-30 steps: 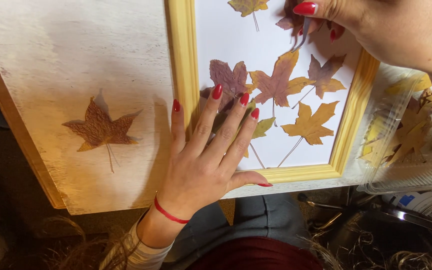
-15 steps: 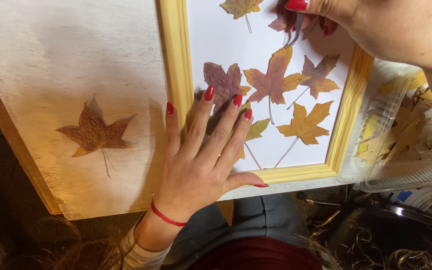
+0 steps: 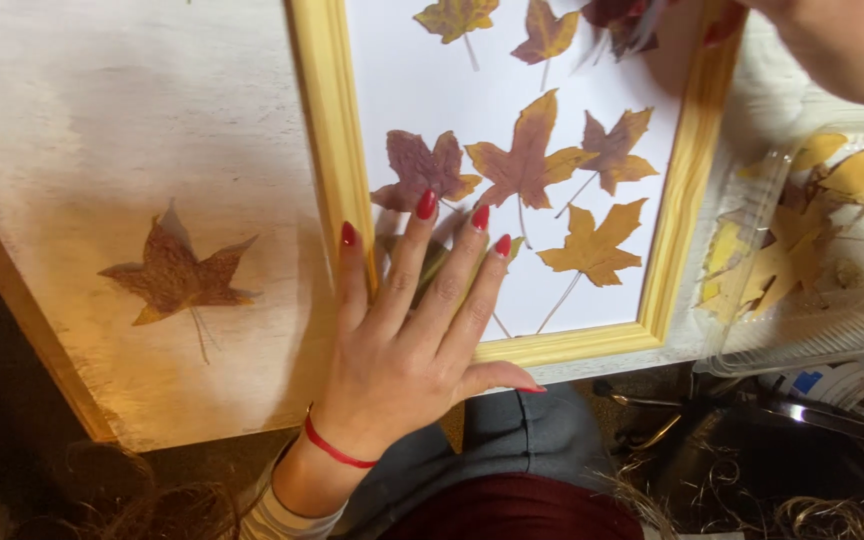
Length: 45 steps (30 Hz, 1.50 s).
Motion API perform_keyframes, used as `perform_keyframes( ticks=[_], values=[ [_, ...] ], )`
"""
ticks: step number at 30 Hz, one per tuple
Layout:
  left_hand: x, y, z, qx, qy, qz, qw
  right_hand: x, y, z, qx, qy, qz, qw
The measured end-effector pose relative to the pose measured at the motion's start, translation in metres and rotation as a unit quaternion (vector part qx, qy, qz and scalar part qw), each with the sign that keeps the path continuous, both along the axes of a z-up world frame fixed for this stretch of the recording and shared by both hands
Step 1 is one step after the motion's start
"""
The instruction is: Arrange and glue dried autumn leaves onto a white paper base within a wooden picture frame.
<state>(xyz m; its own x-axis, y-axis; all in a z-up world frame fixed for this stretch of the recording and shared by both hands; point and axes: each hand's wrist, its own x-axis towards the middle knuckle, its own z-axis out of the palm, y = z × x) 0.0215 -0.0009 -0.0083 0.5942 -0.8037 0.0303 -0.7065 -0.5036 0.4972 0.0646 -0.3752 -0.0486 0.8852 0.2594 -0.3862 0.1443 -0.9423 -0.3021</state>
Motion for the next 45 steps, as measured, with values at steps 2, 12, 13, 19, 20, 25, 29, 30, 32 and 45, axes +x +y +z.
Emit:
perform_keyframes(
  ticks=[2,12,13,19,20,25,29,30,32,45],
  values=[
    [-0.005,-0.007,0.001,-0.011,-0.006,-0.006,1.0,-0.003,0.002,0.015,0.015,0.01,-0.031,0.999],
    [-0.01,-0.033,0.005,-0.019,0.009,-0.06,0.998,-0.012,0.012,0.055,0.164,0.059,-0.213,0.961],
    [-0.009,-0.033,0.006,-0.019,0.012,-0.061,0.998,-0.014,0.011,0.051,0.171,0.05,-0.198,0.964],
    [-0.009,-0.03,0.008,-0.009,0.016,-0.069,0.997,-0.004,0.023,0.042,0.177,0.082,-0.233,0.953],
    [-0.009,-0.029,0.008,-0.008,0.016,-0.069,0.997,-0.004,0.021,0.039,0.178,0.082,-0.233,0.953],
    [-0.01,-0.027,0.008,-0.011,0.018,-0.054,0.998,0.004,0.027,0.044,0.185,0.136,-0.224,0.947],
    [-0.009,-0.025,0.008,-0.013,0.025,-0.054,0.998,-0.002,0.02,0.032,0.15,0.15,-0.236,0.948],
    [-0.009,-0.024,0.008,-0.016,0.029,-0.054,0.998,-0.006,0.015,0.026,0.128,0.153,-0.247,0.948],
    [-0.01,-0.023,0.008,-0.018,0.034,-0.053,0.998,-0.006,0.017,0.029,0.107,0.156,-0.257,0.948],
    [-0.009,-0.017,0.009,-0.017,0.036,-0.052,0.998,-0.007,0.026,0.038,0.198,0.115,-0.197,0.953]
  ],
)
